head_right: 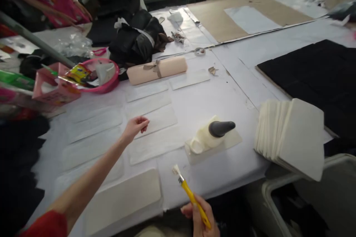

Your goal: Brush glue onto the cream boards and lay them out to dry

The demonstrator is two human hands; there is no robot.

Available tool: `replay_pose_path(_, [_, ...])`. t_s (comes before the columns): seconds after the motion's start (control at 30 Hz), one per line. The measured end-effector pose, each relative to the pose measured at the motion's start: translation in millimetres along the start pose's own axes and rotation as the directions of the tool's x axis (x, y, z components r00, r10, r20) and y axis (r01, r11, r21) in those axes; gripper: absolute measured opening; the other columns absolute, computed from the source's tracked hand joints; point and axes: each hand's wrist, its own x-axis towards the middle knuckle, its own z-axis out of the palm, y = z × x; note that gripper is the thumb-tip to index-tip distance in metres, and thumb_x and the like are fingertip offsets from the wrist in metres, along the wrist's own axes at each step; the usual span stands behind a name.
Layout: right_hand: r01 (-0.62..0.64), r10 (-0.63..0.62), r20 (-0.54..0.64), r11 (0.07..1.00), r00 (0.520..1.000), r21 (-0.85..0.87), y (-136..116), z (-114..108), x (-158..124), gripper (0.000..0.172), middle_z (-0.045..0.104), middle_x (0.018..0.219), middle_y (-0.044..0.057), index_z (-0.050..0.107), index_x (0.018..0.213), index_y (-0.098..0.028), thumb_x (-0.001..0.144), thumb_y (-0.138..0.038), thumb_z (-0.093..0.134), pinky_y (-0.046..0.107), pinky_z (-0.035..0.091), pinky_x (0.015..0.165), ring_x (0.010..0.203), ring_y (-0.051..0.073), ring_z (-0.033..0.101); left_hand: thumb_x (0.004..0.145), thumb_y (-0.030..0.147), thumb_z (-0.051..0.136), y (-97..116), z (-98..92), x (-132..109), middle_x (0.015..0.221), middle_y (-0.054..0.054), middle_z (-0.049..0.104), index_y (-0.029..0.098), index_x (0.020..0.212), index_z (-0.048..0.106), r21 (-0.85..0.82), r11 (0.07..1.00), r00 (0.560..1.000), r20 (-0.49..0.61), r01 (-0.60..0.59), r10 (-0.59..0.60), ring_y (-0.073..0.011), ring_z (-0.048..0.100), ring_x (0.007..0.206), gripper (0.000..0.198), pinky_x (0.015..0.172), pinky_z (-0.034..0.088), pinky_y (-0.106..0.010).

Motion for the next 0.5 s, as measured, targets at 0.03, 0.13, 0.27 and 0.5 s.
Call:
replay_pose_path(0.03, [0.013,-0.013,0.029,1.0,0.999,0.012,-1,4,-5,0.036,0.069,0.067,0.003,0.063,0.105,-0.016,0.089,-0.047,0.057,0.027,0.055,0.062,0.058,0.017,0.065,0.071,0.042,0.07,-12,-17.7,-33,0.05,0.003,0.056,0.014,0.075,0.06,0.026,0.999,0.999,-0.018,0.033,-0.032,-0.0083,0.047,0.042,0.03,0.041,0.037,-0.019])
replay_pose_path(0.13, [0.065,-0.068,0.163,0.998,0.984,0.021,-5,19,-24,0.032,0.07,0.071,0.004,0.063,0.106,-0.016,0.089,-0.044,0.058,0.026,0.056,0.064,0.063,0.017,0.066,0.073,0.049,0.067,-55,-71.5,-132,0.047,0.004,0.054,0.015,0.074,0.059,0.095,0.98,0.98,-0.12,0.173,-0.161,-0.0082,0.044,0.041,0.035,0.042,0.035,-0.02])
replay_pose_path(0.27, [0.111,-0.117,0.329,0.993,0.937,0.037,-2,49,-59,0.031,0.071,0.073,0.004,0.064,0.106,-0.017,0.089,-0.042,0.06,0.027,0.058,0.062,0.064,0.018,0.068,0.07,0.061,0.065,-112,-126.4,-248,0.044,0.005,0.05,0.017,0.07,0.058,0.104,0.937,0.91,-0.298,0.333,-0.29,-0.0098,0.041,0.04,0.044,0.042,0.032,-0.022])
replay_pose_path(0.5, [0.216,-0.211,0.298,0.976,0.931,0.018,5,77,-79,0.034,0.07,0.076,0.004,0.059,0.113,-0.016,0.092,-0.043,0.054,0.03,0.057,0.064,0.065,0.018,0.068,0.062,0.071,0.06,-193,-150.5,-337,0.049,0.002,0.058,0.02,0.072,0.059,0.195,0.844,0.845,-0.324,0.499,-0.425,-0.0179,0.052,0.043,0.052,0.047,0.036,-0.029])
